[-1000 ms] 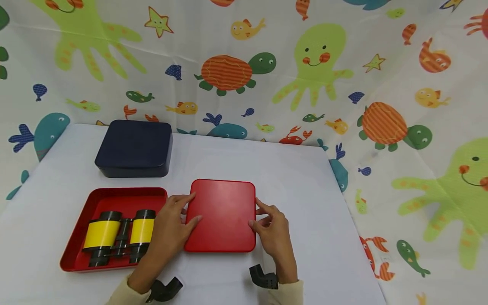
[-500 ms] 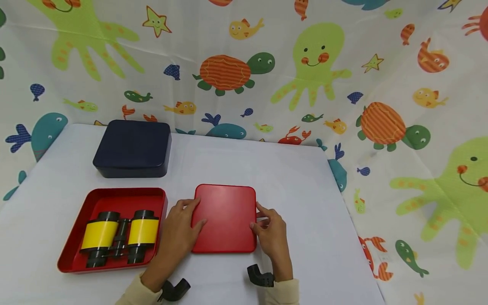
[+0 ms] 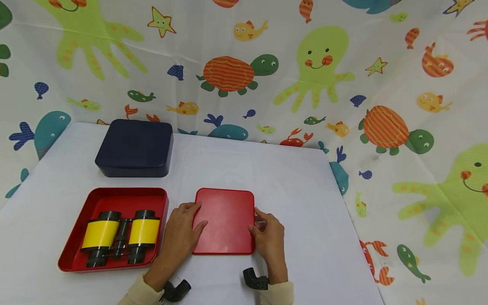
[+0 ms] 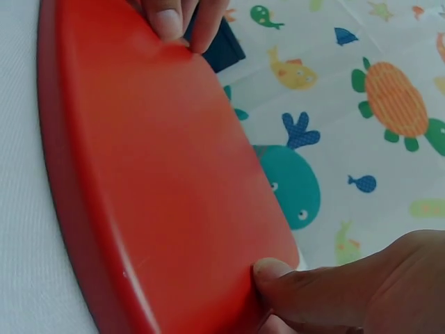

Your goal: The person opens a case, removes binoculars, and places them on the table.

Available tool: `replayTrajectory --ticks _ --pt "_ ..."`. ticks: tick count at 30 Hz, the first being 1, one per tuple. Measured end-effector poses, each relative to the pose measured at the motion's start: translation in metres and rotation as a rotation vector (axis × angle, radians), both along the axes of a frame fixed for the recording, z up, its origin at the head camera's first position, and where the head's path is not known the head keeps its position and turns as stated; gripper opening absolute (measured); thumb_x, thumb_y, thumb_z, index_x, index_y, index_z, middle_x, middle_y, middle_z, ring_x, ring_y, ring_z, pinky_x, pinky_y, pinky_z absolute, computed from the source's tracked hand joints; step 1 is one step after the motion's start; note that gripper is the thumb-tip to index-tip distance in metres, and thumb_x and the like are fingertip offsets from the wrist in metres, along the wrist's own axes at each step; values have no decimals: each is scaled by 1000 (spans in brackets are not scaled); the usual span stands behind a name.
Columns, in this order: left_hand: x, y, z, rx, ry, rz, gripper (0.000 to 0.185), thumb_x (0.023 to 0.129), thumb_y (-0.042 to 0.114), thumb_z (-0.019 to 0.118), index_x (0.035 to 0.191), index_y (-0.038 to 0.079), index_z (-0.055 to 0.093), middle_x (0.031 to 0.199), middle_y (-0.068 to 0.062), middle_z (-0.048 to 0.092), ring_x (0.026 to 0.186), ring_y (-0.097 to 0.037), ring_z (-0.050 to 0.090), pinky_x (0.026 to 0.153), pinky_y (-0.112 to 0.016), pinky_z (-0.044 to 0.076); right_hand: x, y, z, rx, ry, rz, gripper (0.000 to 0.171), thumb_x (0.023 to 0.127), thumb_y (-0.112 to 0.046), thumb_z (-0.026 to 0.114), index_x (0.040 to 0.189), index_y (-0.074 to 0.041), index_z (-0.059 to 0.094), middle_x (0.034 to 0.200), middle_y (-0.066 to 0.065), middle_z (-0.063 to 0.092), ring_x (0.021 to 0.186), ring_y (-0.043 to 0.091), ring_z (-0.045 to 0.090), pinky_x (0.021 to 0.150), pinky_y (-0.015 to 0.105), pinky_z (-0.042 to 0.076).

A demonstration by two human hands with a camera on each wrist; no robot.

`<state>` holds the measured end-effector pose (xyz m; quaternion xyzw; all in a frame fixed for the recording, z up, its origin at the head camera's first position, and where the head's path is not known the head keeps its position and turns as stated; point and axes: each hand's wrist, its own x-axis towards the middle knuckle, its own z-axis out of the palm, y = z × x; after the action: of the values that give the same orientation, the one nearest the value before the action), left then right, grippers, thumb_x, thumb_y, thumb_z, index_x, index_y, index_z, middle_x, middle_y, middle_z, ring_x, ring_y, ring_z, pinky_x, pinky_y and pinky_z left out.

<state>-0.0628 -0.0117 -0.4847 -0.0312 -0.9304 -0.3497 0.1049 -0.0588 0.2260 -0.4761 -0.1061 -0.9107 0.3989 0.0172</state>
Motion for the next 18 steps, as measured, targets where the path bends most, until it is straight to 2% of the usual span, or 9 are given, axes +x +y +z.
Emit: replayTrajectory --ticks 7,11,14,18 --pt "0 2 -2 -30 17 3 65 79 17 94 137 -1 69 131 -27 69 106 -39 64 78 -49 65 3 -5 0 35 20 -32 61 86 1 85 144 -11 68 114 14 79 89 21 75 79 37 67" --pt "0 1 -1 -38 1 7 68 78 19 95 138 0 68 134 -27 67 107 -39 63 77 -48 65 3 -6 -1 28 41 -49 60 88 -1 84 144 -14 68 117 13 77 95 24 75 84 42 67" --pt "1 -1 6 -4 -9 -2 71 77 19 96 139 1 68 136 -27 66 109 -39 63 78 -48 64 2 -8 0 11 90 -54 58 89 -5 84 143 -18 69 118 10 76 100 25 74 87 42 66" --pt "3 -4 23 90 -19 -26 69 78 18 95 140 4 68 136 -22 67 114 -37 63 83 -50 64 0 -13 4 -9 170 -39 58 88 -11 87 143 -23 69 121 6 75 103 23 71 89 41 64"
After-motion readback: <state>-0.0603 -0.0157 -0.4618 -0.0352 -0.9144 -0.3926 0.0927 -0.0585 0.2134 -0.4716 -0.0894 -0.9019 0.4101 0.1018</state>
